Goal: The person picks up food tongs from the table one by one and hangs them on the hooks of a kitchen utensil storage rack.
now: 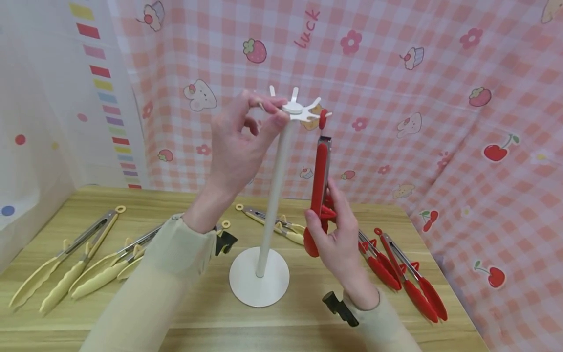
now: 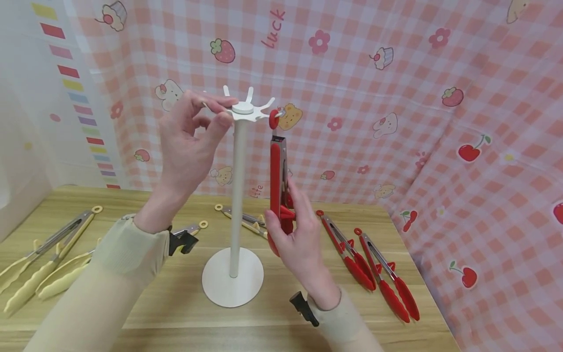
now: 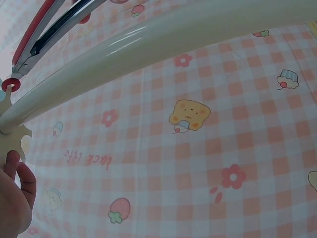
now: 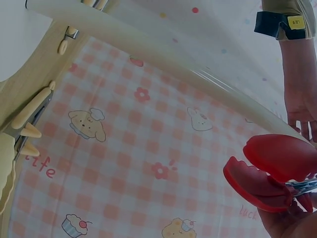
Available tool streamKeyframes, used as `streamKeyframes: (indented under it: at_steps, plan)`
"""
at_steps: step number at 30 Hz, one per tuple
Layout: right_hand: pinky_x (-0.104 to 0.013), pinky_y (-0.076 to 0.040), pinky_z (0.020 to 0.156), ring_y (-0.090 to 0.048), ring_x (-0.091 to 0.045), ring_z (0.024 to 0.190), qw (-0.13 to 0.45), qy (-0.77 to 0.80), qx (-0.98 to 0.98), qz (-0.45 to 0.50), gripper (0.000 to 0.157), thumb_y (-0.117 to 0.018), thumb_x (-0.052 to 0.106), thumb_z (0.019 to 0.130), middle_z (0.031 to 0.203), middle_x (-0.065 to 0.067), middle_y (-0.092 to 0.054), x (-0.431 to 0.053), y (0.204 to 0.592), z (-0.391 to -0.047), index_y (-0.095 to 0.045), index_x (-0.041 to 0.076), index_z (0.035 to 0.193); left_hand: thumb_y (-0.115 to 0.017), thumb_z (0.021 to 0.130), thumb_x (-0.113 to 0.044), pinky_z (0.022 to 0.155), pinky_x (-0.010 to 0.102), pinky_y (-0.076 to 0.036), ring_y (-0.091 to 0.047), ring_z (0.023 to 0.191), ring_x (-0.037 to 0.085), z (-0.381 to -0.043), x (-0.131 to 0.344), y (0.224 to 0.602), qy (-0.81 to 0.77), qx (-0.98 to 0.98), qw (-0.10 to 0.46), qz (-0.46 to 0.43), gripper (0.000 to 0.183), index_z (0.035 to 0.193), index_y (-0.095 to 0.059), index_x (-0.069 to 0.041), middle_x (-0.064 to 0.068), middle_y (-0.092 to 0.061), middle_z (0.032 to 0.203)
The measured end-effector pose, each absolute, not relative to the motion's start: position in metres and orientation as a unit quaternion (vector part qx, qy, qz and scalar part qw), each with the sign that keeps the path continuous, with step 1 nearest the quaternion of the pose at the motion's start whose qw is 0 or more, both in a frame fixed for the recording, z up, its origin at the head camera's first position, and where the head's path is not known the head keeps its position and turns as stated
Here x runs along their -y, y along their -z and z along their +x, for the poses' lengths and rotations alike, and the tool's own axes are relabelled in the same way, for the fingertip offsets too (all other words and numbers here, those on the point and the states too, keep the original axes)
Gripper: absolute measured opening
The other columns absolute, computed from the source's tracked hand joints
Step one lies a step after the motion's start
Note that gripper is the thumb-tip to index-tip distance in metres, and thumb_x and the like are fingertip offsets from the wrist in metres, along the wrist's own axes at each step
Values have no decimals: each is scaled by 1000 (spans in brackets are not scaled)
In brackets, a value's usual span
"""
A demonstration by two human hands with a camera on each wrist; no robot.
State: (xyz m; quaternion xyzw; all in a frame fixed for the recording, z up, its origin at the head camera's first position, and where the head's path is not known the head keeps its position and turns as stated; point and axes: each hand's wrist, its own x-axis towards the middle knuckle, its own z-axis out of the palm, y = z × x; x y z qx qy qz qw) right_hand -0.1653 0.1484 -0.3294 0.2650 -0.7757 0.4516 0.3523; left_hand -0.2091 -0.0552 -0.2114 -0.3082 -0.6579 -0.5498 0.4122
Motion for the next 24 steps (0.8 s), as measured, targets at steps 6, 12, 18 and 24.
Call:
streamKeyframes:
  at_steps: [6,12,18,24]
  plan:
    - [-14,-58,76,-66,-8,83,345,-476,760,275,63,-70,11,98,111,-20,-68,-144,333,-169,-47,5,156,-72,96,0,69,18,-44,-75,108,29,-208,57,210,552,658,414,-303,15,104,-61,6,20,-78,122]
    - [-14,-58,74,-65,-5,81,342,-485,757,275,64,-71,8,98,111,-21,-68,-140,335,-170,-46,5,157,-73,96,0,70,18,-44,-75,109,27,-207,58,210,554,658,410,-303,15,104,-61,5,19,-78,121]
    - [-14,-57,73,-64,-1,82,341,-495,750,277,63,-70,12,100,110,-24,-68,-137,339,-173,-45,3,157,-72,95,1,68,19,-44,-76,108,27,-208,59,210,554,653,416,-307,14,103,-61,5,20,-79,120]
    - [-14,-55,70,-63,2,82,337,-511,743,271,66,-70,7,98,103,-24,-70,-133,342,-171,-44,3,158,-73,96,-3,69,19,-44,-77,108,27,-209,57,211,560,652,407,-310,15,103,-62,4,19,-79,119]
